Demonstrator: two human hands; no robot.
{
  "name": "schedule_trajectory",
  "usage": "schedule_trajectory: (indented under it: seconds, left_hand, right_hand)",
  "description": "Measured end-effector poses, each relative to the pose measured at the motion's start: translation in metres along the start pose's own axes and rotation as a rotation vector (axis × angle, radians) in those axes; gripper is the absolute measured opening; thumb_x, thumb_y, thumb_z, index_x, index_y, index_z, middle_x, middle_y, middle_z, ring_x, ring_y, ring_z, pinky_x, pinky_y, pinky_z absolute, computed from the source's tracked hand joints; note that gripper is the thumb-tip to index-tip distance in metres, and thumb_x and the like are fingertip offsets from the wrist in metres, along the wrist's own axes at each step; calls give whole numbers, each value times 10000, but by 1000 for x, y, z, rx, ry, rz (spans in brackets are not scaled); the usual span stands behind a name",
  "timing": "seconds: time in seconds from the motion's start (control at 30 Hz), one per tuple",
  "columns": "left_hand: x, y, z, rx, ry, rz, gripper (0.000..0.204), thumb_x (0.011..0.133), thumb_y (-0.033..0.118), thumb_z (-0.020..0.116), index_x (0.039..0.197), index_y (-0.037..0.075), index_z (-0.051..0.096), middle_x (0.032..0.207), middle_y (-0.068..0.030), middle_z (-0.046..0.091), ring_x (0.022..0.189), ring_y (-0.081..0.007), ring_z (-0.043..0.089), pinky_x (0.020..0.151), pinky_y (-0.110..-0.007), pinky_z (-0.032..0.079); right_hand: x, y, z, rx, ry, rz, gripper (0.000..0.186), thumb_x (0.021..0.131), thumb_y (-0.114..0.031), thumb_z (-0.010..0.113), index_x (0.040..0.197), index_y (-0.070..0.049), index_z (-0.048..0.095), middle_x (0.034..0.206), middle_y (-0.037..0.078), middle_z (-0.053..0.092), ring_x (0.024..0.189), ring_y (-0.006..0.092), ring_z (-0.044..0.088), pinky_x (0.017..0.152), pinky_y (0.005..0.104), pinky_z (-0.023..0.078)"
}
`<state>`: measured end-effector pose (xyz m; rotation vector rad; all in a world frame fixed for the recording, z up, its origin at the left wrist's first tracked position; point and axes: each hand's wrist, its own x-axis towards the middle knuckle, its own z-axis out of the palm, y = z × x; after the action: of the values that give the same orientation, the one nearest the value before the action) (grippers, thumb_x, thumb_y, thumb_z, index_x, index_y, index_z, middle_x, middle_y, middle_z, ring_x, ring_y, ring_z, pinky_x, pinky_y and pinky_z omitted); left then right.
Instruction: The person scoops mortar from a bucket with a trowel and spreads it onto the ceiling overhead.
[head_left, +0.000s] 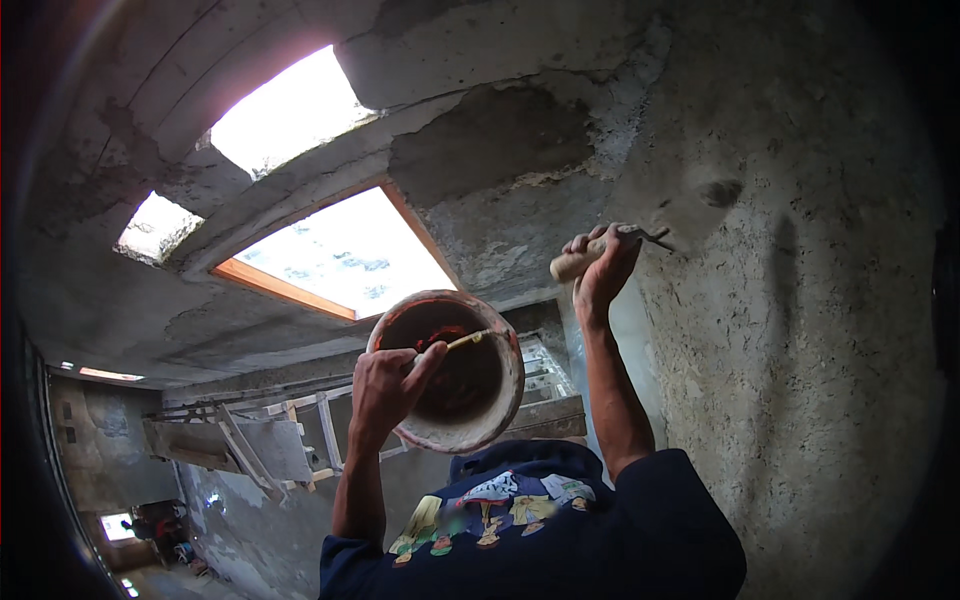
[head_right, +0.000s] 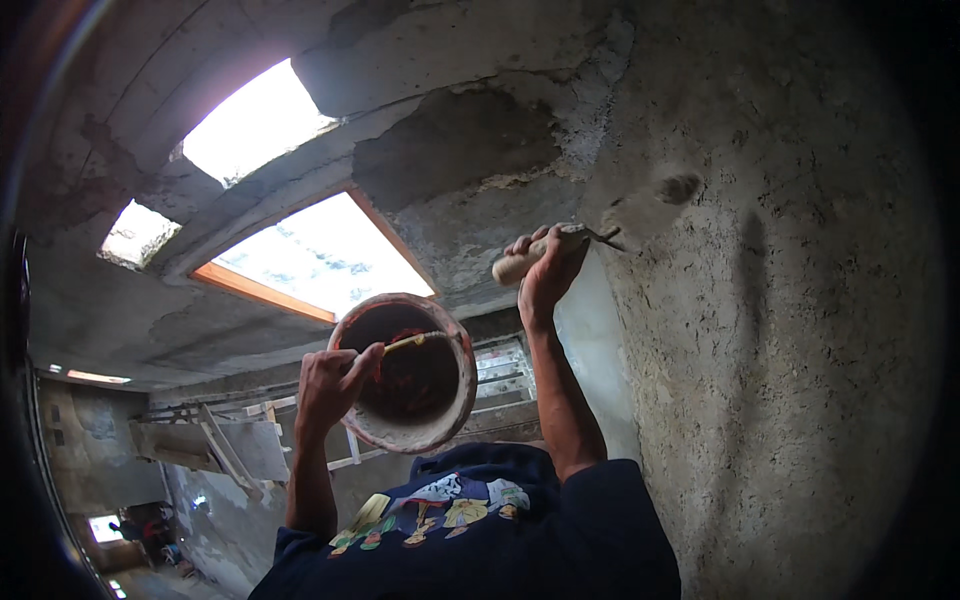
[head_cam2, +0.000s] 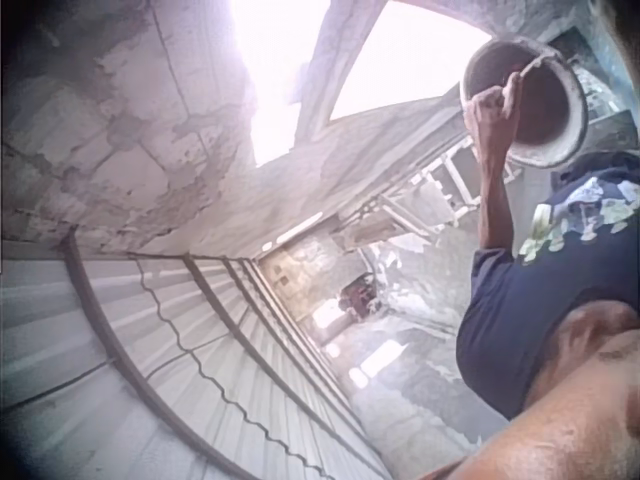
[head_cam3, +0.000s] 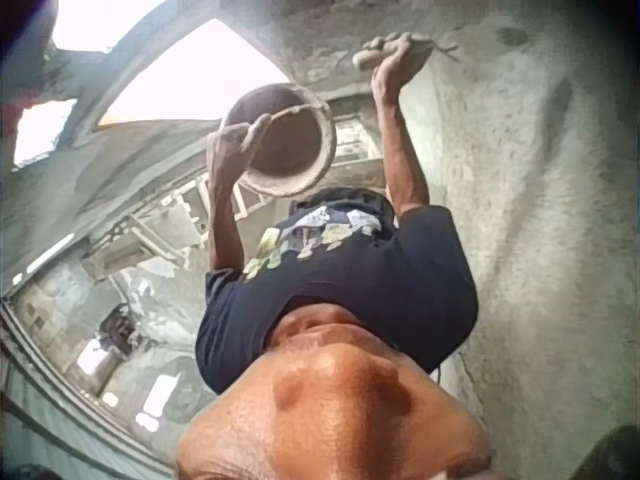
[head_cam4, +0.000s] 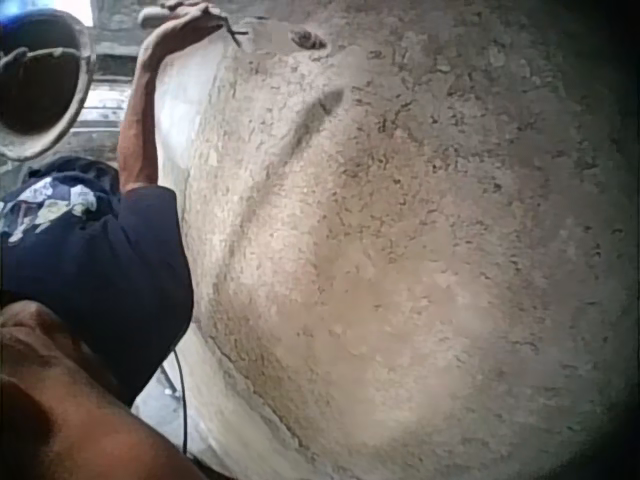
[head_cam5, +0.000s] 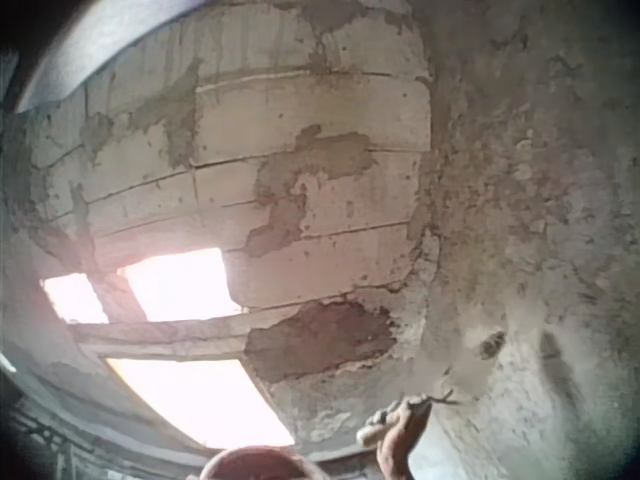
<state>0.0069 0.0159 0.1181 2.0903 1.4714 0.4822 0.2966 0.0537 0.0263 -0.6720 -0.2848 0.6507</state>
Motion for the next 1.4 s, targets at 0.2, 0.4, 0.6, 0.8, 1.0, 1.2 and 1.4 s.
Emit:
schedule_trajectory:
  seconds: [0.2, 0.4, 0.6, 0.8, 1.0, 1.2, 1.4]
  left_hand:
    - [2, 9, -16, 116, -179, 178, 554, 838, 392, 764, 508, 29, 508, 446, -135, 430, 370, -289, 430, 441, -397, 379]
    - [-15, 7, -41, 183, -329, 176, 548, 799, 455, 781, 495, 66, 543, 430, -113, 446, 368, -269, 442, 431, -358, 393]
    - [-21, 8, -43, 190, -312, 66, 578, 809, 456, 770, 493, 46, 512, 439, -123, 453, 368, -277, 442, 435, -372, 393]
    - [-20, 0, -33, 179, -262, 9, 580, 840, 383, 763, 500, 25, 458, 447, -132, 413, 385, -297, 401, 439, -390, 363]
    - [-20, -9, -21, 122, -217, -28, 560, 883, 414, 713, 530, 24, 521, 457, -129, 433, 390, -262, 426, 448, -385, 358]
    - [-13, -6, -5, -30, -198, -27, 507, 921, 368, 679, 589, 3, 563, 502, -156, 453, 408, -270, 391, 454, -389, 349]
    - [-4, 2, 9, -139, -215, -74, 418, 990, 325, 584, 768, -28, 619, 599, -199, 503, 510, -301, 465, 538, -409, 395]
  right_hand:
    - [63, 55, -7, -387, 155, -748, 360, 985, -167, 556, 1216, -37, 312, 942, 129, 523, 691, 213, 569, 716, 406, 539]
    - [123, 213, -68, -740, 269, -812, 638, 974, -101, 570, 1407, 77, 137, 1122, 255, 521, 1002, 312, 589, 840, 414, 512]
    - [109, 314, -57, -1114, 105, -398, 436, 958, -164, 584, 1255, 74, 372, 1162, 338, 539, 1127, 462, 557, 898, 500, 455]
    - [59, 261, -106, -770, -94, -12, 416, 900, -153, 666, 1203, -10, 420, 887, 167, 604, 753, 305, 641, 641, 407, 504]
    - [25, 187, -191, -350, -26, 757, 304, 872, -162, 701, 1088, -93, 499, 718, 27, 545, 526, 145, 550, 475, 318, 474]
    - [-24, 54, -224, -969, -355, 676, 232, 872, -209, 702, 993, -79, 552, 689, 17, 543, 477, 126, 519, 434, 305, 447]
    - [-43, -119, -146, -1260, -582, 766, 530, 828, -409, 739, 1112, -39, 487, 667, 49, 574, 521, 147, 534, 525, 323, 470]
